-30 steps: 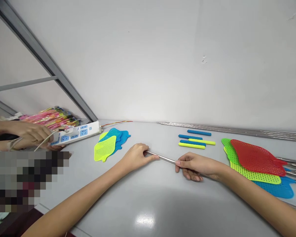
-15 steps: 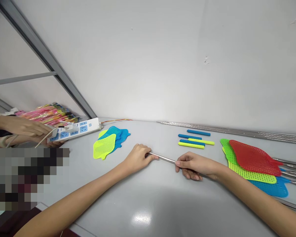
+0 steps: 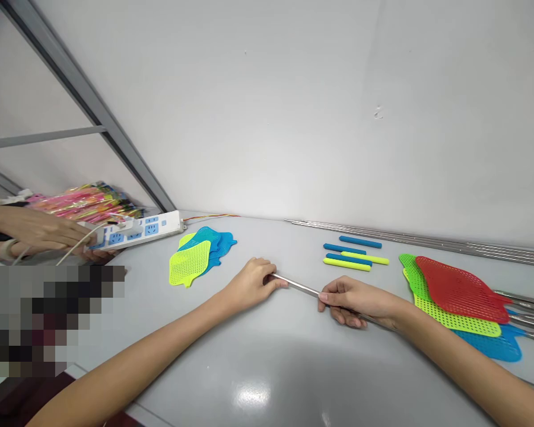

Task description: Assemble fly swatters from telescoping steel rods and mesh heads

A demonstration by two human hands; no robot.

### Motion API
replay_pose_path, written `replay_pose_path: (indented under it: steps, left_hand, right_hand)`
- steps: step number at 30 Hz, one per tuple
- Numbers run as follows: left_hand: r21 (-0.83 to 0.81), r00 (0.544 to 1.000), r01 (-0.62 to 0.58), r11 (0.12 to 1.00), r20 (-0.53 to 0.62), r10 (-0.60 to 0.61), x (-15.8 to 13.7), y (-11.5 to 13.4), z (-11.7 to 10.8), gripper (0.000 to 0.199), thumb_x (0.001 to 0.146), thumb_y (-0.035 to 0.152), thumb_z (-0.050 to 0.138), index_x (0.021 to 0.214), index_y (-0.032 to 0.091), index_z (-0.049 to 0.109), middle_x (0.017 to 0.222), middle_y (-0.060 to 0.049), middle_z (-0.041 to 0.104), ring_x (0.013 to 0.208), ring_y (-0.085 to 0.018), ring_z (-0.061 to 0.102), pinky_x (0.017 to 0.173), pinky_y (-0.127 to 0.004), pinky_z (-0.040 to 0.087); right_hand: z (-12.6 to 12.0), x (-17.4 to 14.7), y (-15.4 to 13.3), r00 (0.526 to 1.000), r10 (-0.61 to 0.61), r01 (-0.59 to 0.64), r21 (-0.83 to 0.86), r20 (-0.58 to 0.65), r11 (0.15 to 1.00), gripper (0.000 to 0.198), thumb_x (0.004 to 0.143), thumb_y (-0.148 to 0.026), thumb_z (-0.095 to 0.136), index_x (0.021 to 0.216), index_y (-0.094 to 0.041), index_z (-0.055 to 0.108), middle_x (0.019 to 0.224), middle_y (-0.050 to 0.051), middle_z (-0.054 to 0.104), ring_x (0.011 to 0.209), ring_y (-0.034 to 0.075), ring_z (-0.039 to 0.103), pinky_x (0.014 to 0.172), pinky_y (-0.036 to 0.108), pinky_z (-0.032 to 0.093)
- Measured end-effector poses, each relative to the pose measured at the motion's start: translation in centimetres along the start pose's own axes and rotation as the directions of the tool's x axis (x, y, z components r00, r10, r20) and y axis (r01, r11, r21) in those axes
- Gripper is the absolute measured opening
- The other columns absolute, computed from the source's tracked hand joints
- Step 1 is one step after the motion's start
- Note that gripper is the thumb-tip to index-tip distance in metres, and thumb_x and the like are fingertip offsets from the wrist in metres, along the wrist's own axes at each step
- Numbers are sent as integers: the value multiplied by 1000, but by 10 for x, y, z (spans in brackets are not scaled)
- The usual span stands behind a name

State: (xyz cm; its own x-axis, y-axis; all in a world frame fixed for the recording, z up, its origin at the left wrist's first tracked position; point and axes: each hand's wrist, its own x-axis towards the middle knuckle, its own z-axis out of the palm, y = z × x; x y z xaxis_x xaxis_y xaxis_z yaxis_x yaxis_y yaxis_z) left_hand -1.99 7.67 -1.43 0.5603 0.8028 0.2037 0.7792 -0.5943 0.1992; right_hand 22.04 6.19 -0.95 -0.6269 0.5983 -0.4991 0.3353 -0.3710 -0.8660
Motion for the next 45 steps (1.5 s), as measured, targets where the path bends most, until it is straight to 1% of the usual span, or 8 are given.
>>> replay_pose_path:
  steps: [5,9,14,19,25,34,39,45]
  left_hand:
    - [-8,999,-1,1000,-41,1,5,-16,-9,44,75,56,38,62,15,49,63,-3,52,62,-14,48,57,-23,33]
    - [24,1000,15,1000,-25,-14,6,-33,-10,44,79,53,34,57,16,45,58,-2,49,56,-13,45,53,-23,31]
    - [28,991,-132,991,43,130,6,-44,-11,31,87,35,28,70,17,47,68,-2,53,64,-14,48,60,-23,33]
    - [67,975,-209,976,84,204,1,-39,-15,23,87,22,28,76,18,47,69,-2,54,67,-14,49,68,-24,33]
    - [78,972,-223,972,99,215,-14,-21,-17,25,86,21,27,72,18,47,63,0,53,60,-13,49,62,-23,33]
    - [71,969,-241,968,80,236,-17,-2,-9,28,87,23,27,69,18,48,62,-1,55,58,-13,49,56,-22,31]
    - [-42,976,-201,979,77,204,-13,-5,-12,30,87,26,27,70,17,49,66,-1,55,60,-12,49,57,-20,32]
    - [-195,982,-104,975,137,132,-10,-21,-27,29,85,33,30,77,18,54,67,1,54,61,-11,48,56,-19,32]
  right_hand:
    - [-2,2,1,1000,-4,4,29,-1,1000,31,77,-43,46,80,-13,55,48,-4,46,30,2,32,29,15,22]
    - [-6,3,1,999,-33,33,41,7,999,32,77,-42,45,80,-12,55,48,-4,47,30,2,33,30,15,23]
    - [-8,2,1,999,-44,44,27,10,999,32,77,-42,46,79,-11,56,49,-3,48,30,2,36,30,15,24]
    - [-11,0,4,999,-31,32,-13,19,999,32,76,-42,46,77,-11,57,48,-4,47,28,2,33,28,15,23]
    - [-11,-10,7,998,-63,65,-107,22,992,30,76,-39,49,75,-11,58,41,-8,36,28,0,23,28,16,15]
    - [-1,-20,8,996,-87,85,-136,-12,987,29,75,-37,50,76,-10,58,44,-7,37,30,0,24,30,17,14]
    - [2,-19,7,995,-93,89,-123,-29,988,28,75,-37,50,76,-10,58,46,-7,40,29,0,26,30,16,16]
    - [7,-18,6,988,-134,125,-116,-79,985,29,74,-38,50,74,-10,58,41,-8,39,27,0,26,30,16,17]
